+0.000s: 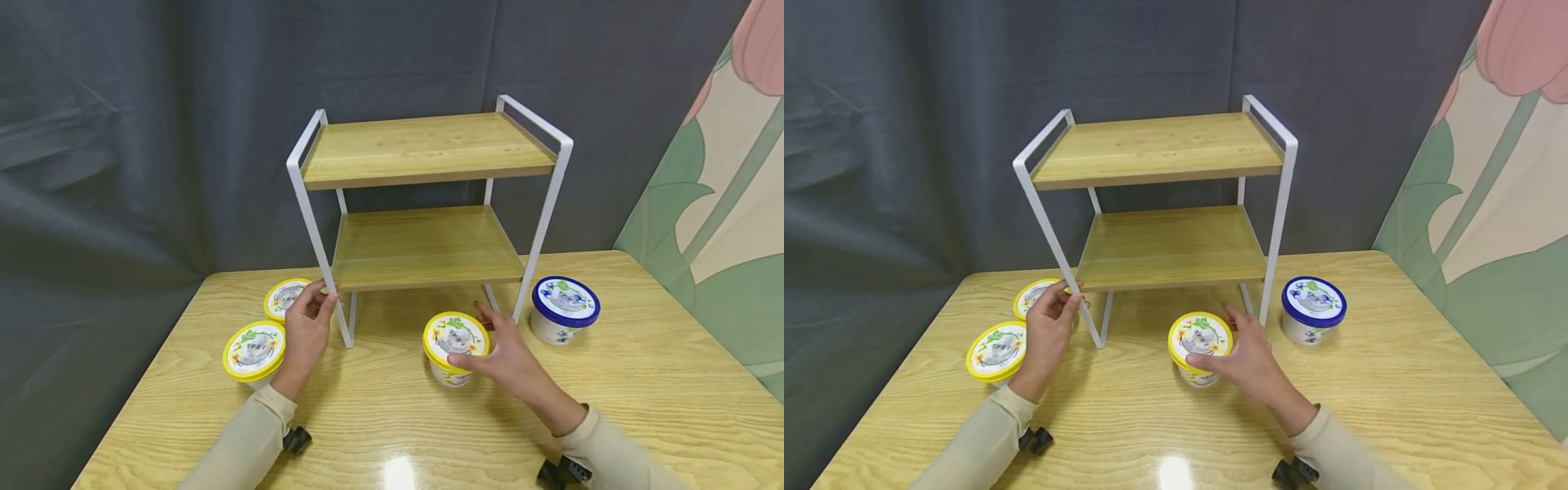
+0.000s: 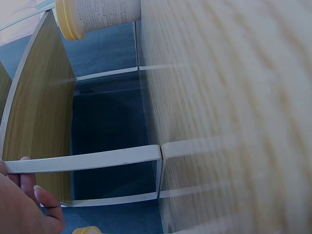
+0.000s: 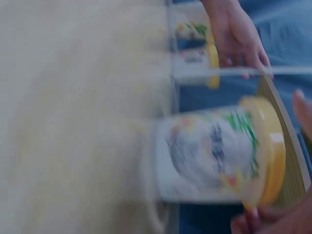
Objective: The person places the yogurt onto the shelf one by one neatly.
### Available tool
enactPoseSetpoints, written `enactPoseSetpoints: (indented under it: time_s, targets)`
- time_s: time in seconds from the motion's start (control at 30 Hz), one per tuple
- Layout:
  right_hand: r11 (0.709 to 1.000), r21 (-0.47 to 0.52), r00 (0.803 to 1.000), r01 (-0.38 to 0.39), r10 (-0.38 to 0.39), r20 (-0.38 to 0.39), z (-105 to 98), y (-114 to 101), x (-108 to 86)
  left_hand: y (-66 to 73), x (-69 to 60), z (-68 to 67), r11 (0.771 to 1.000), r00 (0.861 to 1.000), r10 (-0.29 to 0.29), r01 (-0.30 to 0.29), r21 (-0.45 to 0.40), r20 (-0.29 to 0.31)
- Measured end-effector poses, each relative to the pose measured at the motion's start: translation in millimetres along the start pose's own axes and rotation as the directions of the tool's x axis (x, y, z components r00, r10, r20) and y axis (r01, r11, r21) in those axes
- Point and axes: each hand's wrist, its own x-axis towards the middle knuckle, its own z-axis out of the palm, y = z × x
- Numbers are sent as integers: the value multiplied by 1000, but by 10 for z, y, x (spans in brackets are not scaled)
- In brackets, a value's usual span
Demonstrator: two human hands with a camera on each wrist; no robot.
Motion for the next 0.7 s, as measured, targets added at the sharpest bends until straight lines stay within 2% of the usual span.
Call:
enactPoseSetpoints:
  time_s: [0.1,0.23,0.33,0.4,0.5,0.7]
  targets:
    - [996,26,992,87,-89,94,-121,77,39,1,1,0,1000,1000,-6,6,2,-1]
    - [982,70,958,178,-189,214,-216,205,91,7,-3,-2,1000,1000,-4,4,7,4]
    - [970,137,934,200,-231,272,-231,281,137,5,-4,-2,1000,1000,-2,2,7,3]
    - [964,182,925,193,-240,296,-223,317,161,1,-4,-3,1000,1000,-4,4,7,-1]
    - [960,213,920,182,-243,308,-206,356,184,-1,-6,-3,1000,1000,-8,8,12,-1]
    - [962,201,931,183,-235,279,-170,383,189,14,-2,1,1000,1000,-1,1,22,1]
